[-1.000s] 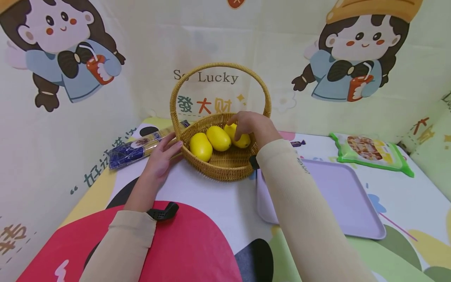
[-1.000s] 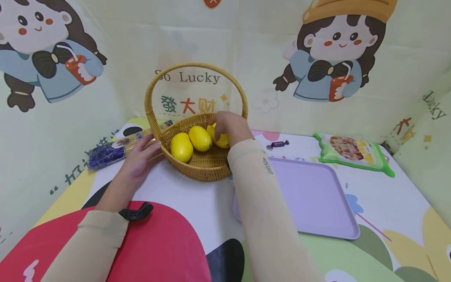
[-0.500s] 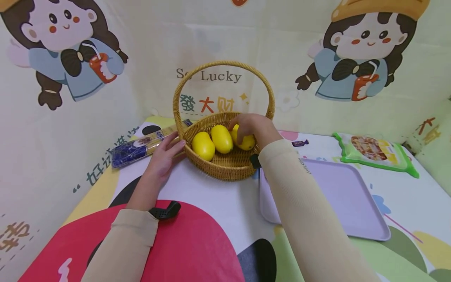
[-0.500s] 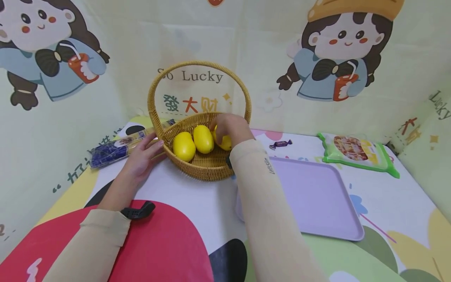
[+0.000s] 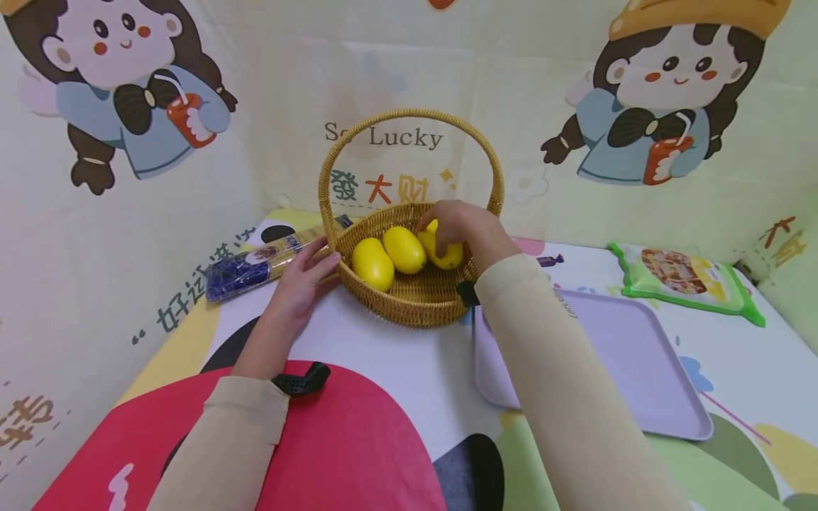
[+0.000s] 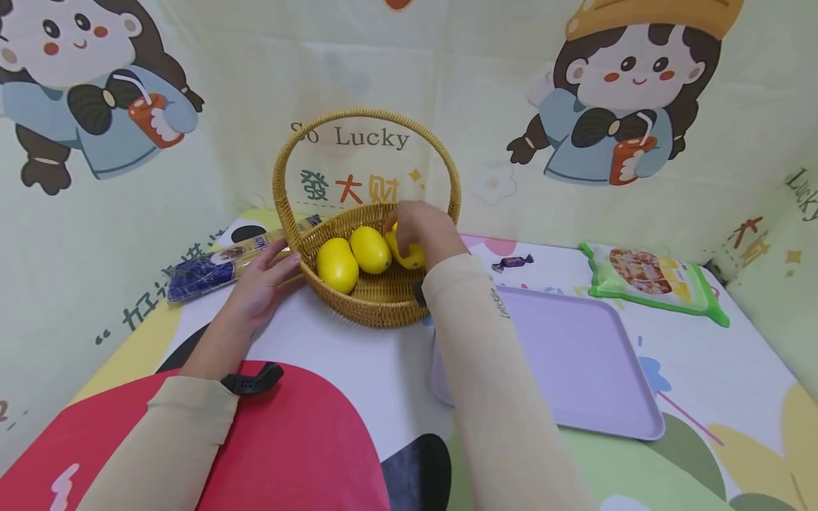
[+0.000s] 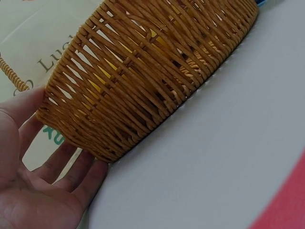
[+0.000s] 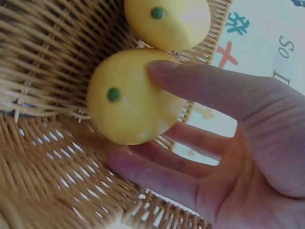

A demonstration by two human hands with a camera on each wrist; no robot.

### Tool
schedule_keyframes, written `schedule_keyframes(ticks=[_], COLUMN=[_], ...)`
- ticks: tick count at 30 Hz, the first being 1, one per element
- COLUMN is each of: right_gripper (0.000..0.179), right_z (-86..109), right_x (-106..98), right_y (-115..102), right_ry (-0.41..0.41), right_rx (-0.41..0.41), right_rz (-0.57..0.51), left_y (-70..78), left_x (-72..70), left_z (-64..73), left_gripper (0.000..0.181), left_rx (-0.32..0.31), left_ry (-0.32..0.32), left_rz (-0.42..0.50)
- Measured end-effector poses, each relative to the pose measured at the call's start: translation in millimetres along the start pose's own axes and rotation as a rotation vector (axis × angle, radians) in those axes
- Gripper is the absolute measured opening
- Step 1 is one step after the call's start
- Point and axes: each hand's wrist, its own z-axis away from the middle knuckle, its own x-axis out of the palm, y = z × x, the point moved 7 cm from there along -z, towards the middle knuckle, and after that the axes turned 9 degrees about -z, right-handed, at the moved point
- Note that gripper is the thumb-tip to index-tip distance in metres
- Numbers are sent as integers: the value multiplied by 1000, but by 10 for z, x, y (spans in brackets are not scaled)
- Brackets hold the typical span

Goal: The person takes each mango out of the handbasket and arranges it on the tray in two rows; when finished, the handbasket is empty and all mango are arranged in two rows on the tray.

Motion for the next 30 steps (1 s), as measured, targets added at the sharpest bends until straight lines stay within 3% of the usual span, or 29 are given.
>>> schedule_keyframes(ticks=[8,20,30], right_gripper=[73,78,77], right_z=[102,228,472], right_x=[-125,-119,-182], right_y=[-22,-51,-84], right_ry=[72,115,135], right_rx=[-55,-172,-240], right_rz=[17,57,103], left_y=[29,12,13], left_x=[26,1,25], left_z=[8,41,22], left_gripper=[66,68,67], left_rx=[16,17,6], left_ry=[-15,-41,-42], left_rz=[3,-10,-4])
